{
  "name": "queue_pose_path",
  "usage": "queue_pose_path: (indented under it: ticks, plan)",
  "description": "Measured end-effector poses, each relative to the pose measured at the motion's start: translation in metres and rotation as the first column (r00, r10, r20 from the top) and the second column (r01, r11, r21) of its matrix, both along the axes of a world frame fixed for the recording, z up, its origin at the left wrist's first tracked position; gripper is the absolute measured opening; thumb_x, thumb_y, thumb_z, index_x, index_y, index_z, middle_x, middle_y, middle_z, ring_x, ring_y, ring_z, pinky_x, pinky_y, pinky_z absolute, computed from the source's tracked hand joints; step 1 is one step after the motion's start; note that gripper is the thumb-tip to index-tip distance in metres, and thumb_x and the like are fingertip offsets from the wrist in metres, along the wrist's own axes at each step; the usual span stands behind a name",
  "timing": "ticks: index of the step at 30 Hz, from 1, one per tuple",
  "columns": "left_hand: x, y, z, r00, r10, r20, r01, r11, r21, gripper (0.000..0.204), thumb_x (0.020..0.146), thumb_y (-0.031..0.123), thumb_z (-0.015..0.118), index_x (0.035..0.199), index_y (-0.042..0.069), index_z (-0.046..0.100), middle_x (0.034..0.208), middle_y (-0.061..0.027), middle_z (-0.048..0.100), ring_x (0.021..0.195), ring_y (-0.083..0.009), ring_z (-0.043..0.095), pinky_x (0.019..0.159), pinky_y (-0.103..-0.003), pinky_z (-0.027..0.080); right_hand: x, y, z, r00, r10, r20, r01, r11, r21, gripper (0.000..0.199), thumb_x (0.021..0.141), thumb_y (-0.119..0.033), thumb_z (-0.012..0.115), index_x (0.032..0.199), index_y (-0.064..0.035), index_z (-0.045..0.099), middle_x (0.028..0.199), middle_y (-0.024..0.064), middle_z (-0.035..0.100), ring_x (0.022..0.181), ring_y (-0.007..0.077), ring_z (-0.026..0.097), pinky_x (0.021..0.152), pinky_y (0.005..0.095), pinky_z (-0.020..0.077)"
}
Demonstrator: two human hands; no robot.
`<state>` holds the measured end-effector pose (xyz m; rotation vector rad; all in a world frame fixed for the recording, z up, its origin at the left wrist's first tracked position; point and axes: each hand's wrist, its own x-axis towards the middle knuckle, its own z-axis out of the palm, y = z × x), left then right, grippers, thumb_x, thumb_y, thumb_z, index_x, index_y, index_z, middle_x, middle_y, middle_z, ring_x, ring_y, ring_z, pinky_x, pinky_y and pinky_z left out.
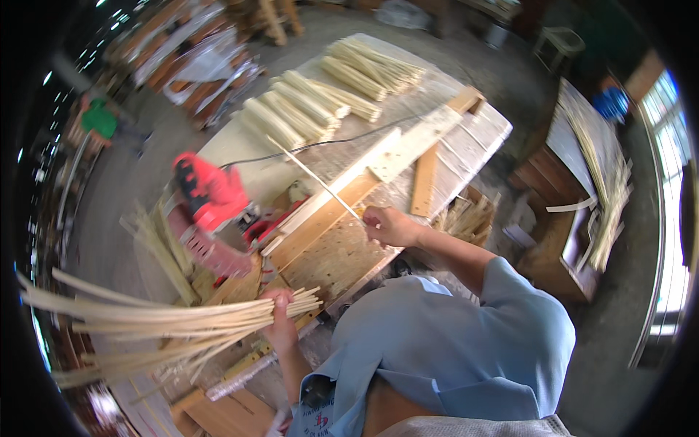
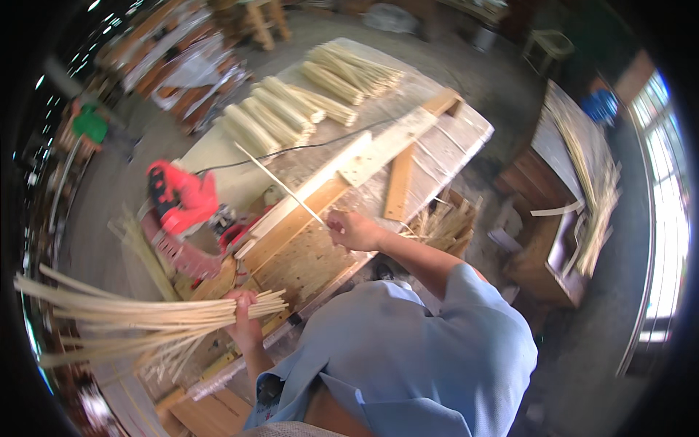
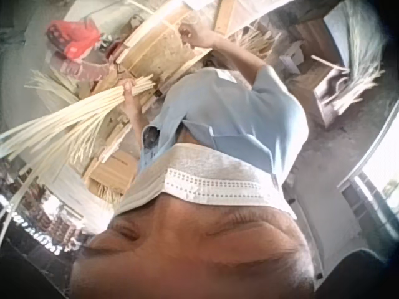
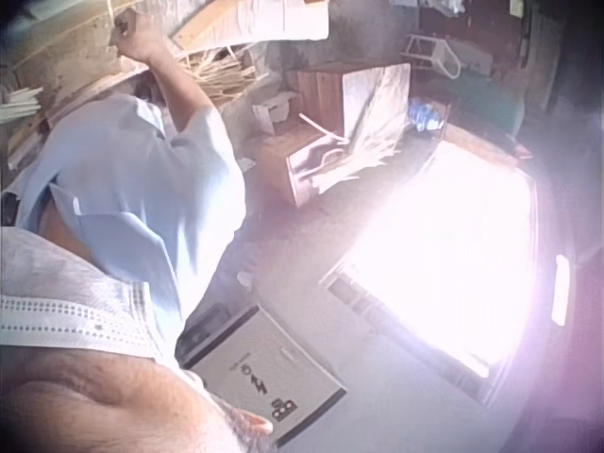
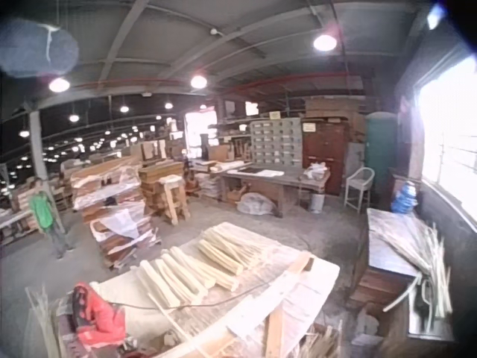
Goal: The person gathers bamboo sticks from a table and floor, aligns them in bundles, and places them on a workbench. The person repeatedly picks up sticks, arranges them, and stacks the bundles.
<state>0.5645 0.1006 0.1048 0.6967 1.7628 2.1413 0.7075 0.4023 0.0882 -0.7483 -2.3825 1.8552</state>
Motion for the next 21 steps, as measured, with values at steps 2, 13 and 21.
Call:
queue_pose_path:
  ticks: [2,13,21]
  plan:
    - [0.002,0.013,0.003,0.998,-0.064,-0.01,0.065,0.998,0.028,0.009,0.093,0.011,0.06,0.095,0.002,0.057,0.082,-0.0083,0.057,0.082,-0.0208,0.055,0.085,-0.04,0.048,0.018,-0.001,-0.018,0.964,-0.2,-0.177,0.197,0.98,-0.031,0.015,0.096,-0.008,0.054,0.105,0.002,0.048,0.085,0.0137,0.073,0.069,0.0207,0.07,0.061,0.032,0.0547]
    - [0.014,0.069,0.011,0.93,-0.366,-0.036,0.363,0.929,-0.071,0.01,0.095,0.013,0.058,0.096,0.004,0.055,0.083,-0.0063,0.051,0.08,-0.0179,0.05,0.087,-0.042,0.046,0.174,0.06,-0.095,0.197,-0.867,-0.458,0.98,0.155,0.128,0.016,0.094,-0.003,0.057,0.104,-0.0013,0.044,0.089,0.0171,0.074,0.075,0.0285,0.074,0.064,0.0358,0.0581]
    - [0.005,0.109,0.004,0.839,-0.539,-0.072,0.51,0.826,-0.239,0.013,0.095,0.013,0.061,0.088,0.001,0.061,0.084,-0.0085,0.06,0.081,-0.0166,0.056,0.078,-0.032,0.047,0.16,0.064,-0.113,0.72,-0.672,0.176,0.626,0.737,0.254,0.051,0.089,-0.031,0.074,0.123,0.0048,0.062,0.108,0.0208,0.072,0.1,0.028,0.071,0.089,0.0363,0.0548]
